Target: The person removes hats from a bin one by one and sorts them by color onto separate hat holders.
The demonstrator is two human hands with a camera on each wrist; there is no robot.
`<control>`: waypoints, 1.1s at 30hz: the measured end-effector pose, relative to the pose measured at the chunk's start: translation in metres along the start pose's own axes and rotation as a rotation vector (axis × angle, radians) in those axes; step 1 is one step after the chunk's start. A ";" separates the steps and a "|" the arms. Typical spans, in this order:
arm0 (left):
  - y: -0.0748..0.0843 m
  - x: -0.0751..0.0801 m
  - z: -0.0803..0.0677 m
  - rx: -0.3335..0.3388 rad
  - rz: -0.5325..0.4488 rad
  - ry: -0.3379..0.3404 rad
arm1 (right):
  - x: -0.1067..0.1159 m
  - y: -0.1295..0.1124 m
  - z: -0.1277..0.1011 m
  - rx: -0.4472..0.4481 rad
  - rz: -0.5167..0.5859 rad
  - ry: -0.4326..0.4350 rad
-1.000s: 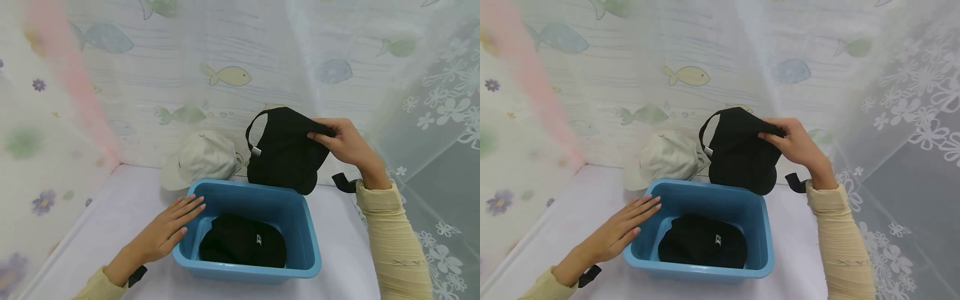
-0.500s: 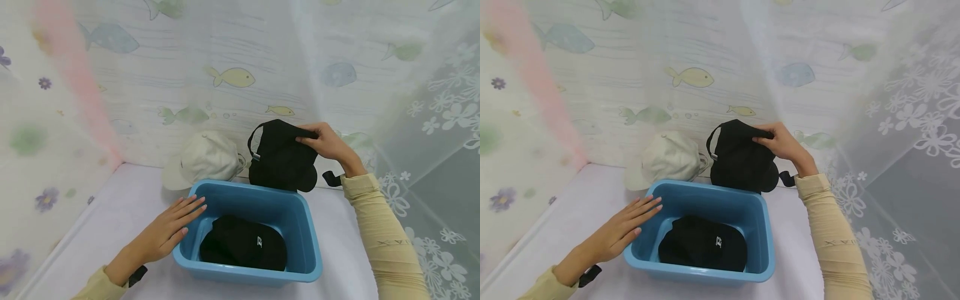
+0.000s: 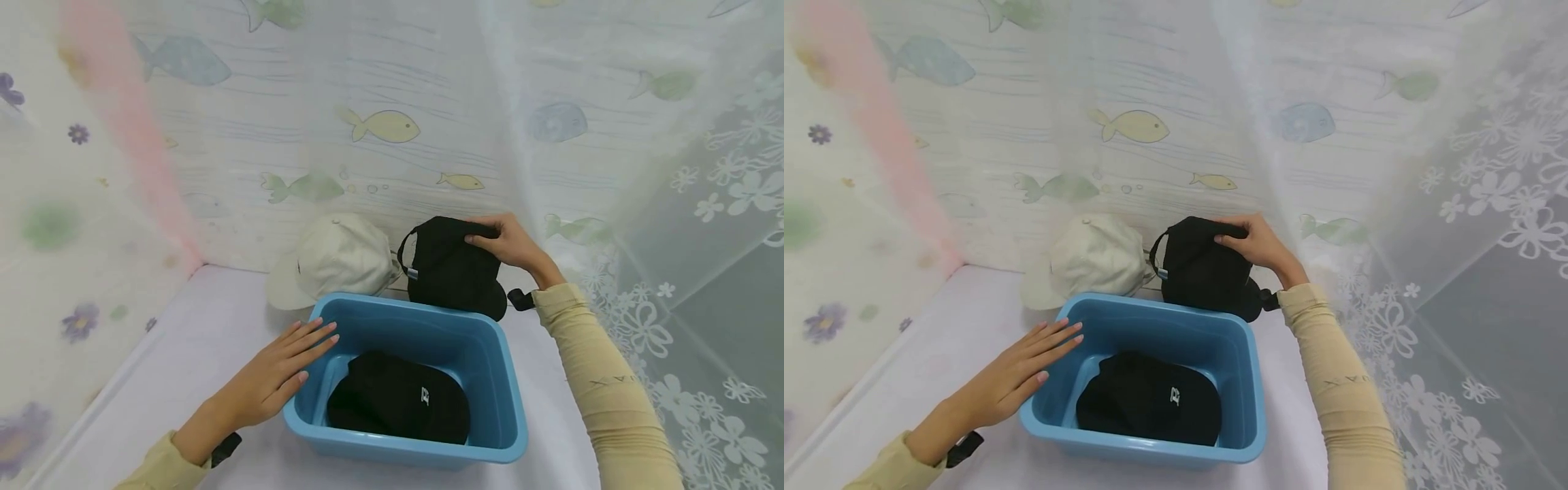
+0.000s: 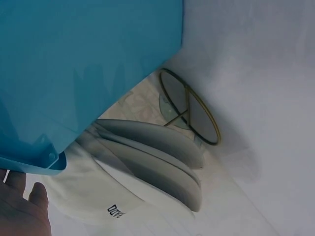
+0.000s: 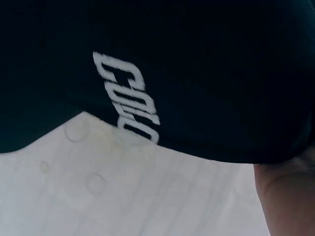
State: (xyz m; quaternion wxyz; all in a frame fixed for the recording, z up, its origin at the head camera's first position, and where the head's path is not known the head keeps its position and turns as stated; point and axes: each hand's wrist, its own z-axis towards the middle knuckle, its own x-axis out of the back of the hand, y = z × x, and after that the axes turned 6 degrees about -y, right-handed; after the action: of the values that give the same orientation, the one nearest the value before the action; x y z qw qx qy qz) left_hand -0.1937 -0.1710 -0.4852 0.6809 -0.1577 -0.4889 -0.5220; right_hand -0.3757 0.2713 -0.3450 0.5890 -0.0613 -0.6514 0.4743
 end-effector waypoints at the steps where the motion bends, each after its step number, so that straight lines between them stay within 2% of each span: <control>1: -0.001 0.000 0.000 -0.003 -0.002 0.000 | -0.001 0.002 0.000 -0.014 0.001 0.005; 11: -0.001 -0.003 0.000 0.002 -0.010 0.020 | -0.013 0.015 0.004 -0.094 0.012 -0.043; 18: -0.001 -0.005 0.000 0.013 -0.023 0.029 | -0.019 0.021 0.001 -0.128 0.082 -0.117; 25: 0.000 -0.005 -0.002 0.002 -0.016 0.017 | -0.024 0.027 -0.004 -0.166 0.109 -0.136; 29: -0.003 0.002 0.000 0.001 0.034 -0.045 | -0.027 0.024 -0.007 -0.183 0.087 -0.117; 33: -0.004 0.019 0.005 0.002 0.121 -0.087 | -0.032 0.023 -0.006 -0.181 0.081 -0.096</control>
State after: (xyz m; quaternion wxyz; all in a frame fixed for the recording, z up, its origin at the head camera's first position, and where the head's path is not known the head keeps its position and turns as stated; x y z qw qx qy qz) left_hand -0.2006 -0.1795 -0.4678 0.6895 -0.2089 -0.5079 -0.4722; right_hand -0.3724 0.2664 -0.3843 0.5296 -0.1177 -0.7160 0.4394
